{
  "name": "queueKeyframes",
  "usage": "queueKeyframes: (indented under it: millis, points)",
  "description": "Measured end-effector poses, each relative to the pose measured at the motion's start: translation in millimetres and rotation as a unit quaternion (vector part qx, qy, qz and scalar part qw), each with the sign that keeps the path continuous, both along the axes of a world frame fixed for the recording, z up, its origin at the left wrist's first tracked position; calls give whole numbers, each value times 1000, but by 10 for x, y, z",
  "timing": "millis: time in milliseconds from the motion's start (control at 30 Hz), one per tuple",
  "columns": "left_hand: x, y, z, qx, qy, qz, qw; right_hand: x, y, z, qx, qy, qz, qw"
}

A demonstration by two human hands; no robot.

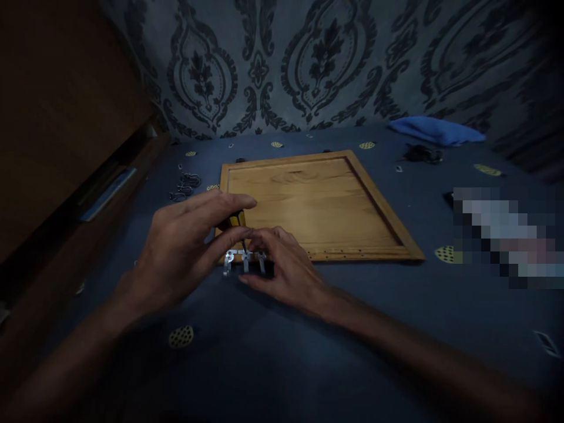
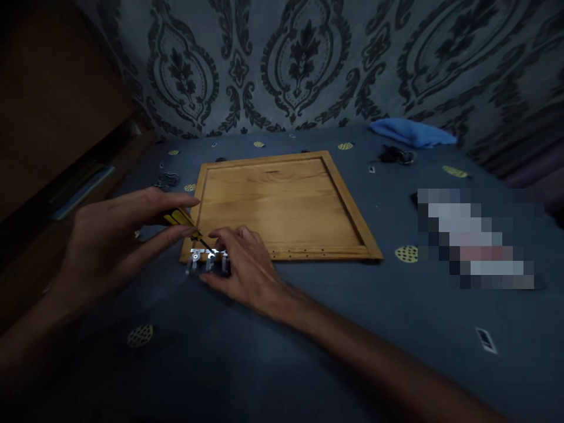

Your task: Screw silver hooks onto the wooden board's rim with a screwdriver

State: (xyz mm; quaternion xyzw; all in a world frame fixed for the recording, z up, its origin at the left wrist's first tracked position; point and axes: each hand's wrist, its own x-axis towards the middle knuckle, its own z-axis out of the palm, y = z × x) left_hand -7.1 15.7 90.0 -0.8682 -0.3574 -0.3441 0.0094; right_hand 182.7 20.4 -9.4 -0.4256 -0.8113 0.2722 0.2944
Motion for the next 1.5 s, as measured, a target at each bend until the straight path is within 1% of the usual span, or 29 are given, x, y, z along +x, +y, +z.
queueKeyframes:
  millis: [133, 300, 667, 900, 1133, 1333, 1500]
  points:
    - [-25, 16, 36, -23, 22, 1, 999, -2, -3, 1, -1, 1, -2, 1000]
    - [-34, 28, 32, -46, 10, -9, 999, 0, 0, 3, 0, 0, -3, 1000]
    - [-75, 63, 81, -53, 31, -33, 998, 4, -1, -7, -10, 10, 0, 1000]
    - [-148, 17, 54, -51, 18, 1, 999, 28, -15, 0, -8, 24, 2, 1000]
    - [-151, 18, 46, -56, 16, 8, 998, 32, -7, -31, -2, 16, 0, 1000]
    - [-126, 59, 55, -54, 26, -22, 998, 36, -5, -47, 5, 10, 7, 1000]
    - [-120, 90, 110, -73, 39, -60, 995, 31, -5, -50, 0, 0, 3, 1000]
